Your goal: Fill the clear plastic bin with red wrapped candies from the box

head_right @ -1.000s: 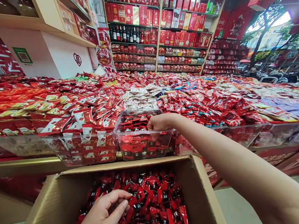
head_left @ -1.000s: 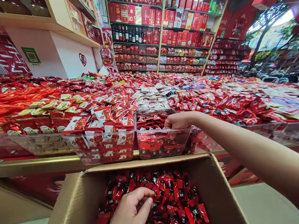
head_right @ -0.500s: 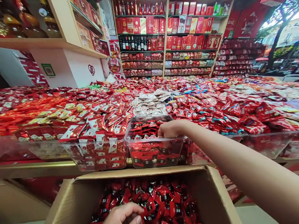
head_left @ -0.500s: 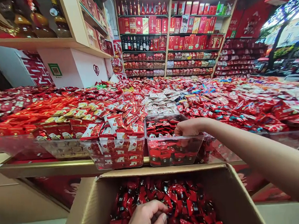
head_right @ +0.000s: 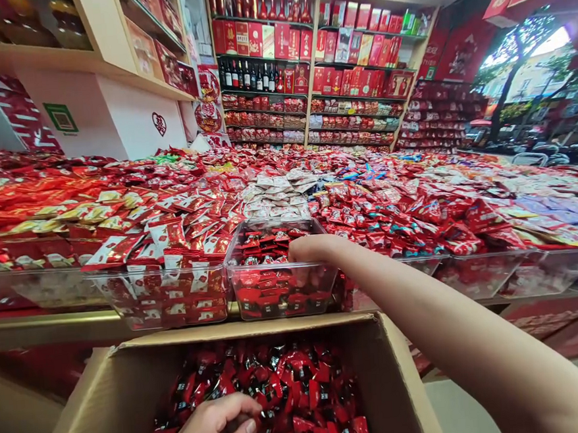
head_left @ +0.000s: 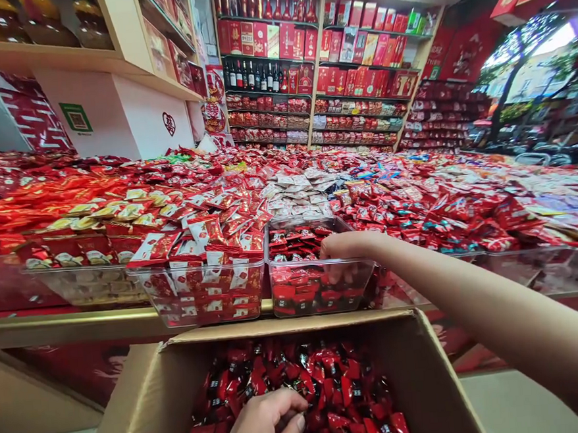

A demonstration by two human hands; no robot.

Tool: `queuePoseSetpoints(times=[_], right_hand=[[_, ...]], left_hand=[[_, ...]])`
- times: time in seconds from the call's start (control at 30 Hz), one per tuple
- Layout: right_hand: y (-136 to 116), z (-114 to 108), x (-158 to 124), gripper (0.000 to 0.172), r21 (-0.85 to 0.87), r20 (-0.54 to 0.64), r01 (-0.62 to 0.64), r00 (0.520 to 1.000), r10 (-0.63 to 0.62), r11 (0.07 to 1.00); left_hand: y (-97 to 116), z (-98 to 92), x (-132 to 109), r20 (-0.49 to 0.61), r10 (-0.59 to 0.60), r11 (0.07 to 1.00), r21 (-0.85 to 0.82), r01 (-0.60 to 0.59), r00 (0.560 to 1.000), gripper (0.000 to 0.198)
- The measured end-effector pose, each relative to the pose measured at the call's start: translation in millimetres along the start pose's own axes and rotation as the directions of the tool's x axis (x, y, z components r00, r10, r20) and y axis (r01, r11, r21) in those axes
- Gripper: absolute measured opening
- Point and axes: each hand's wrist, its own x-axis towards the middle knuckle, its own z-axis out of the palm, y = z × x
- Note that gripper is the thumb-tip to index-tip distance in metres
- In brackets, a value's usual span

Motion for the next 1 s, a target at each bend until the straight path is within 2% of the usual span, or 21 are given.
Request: queuePoseSetpoints(times=[0.13, 0.3, 0.5, 0.73, 1.0], right_hand=[[1.4, 0.4, 0.2, 0.043, 0.041, 0.028, 0.072, 0.997, -0.073, 0.997], [-1.5, 1.9, 1.1, 0.046, 0.010, 0.041, 0.036, 0.998, -0.037, 0.999], [-4.6, 6.0, 0.4, 0.049, -0.003, -0.018, 0.098, 0.995, -0.098, 0.995], [-7.7, 4.0, 4.1, 0.047, -0.071, 0.012, 0.075, 0.997, -0.074, 0.995], [-5.4, 4.2, 1.7, 0.049, -0.059, 0.038, 0.136, 0.990, -0.134, 0.989]], left_hand=[[-0.5, 0.7, 1.7, 0.023, 0.009, 1.000, 0.002, -0.009, 1.000, 0.021], [-2.9, 3.8, 1.7, 0.029, 0.029, 1.000, 0.010, -0.030, 0.999, 0.020], [-8.1, 6.5, 0.5, 0.026, 0.047, 0.998, 0.049, -0.048, 0.999, 0.020], [-8.7, 5.0, -1.0, 0.045, 0.048, 0.999, 0.024, -0.049, 0.998, 0.020], [-8.3, 3.8, -3.0, 0.072, 0.034, 0.999, 0.030, -0.036, 0.997, 0.020]])
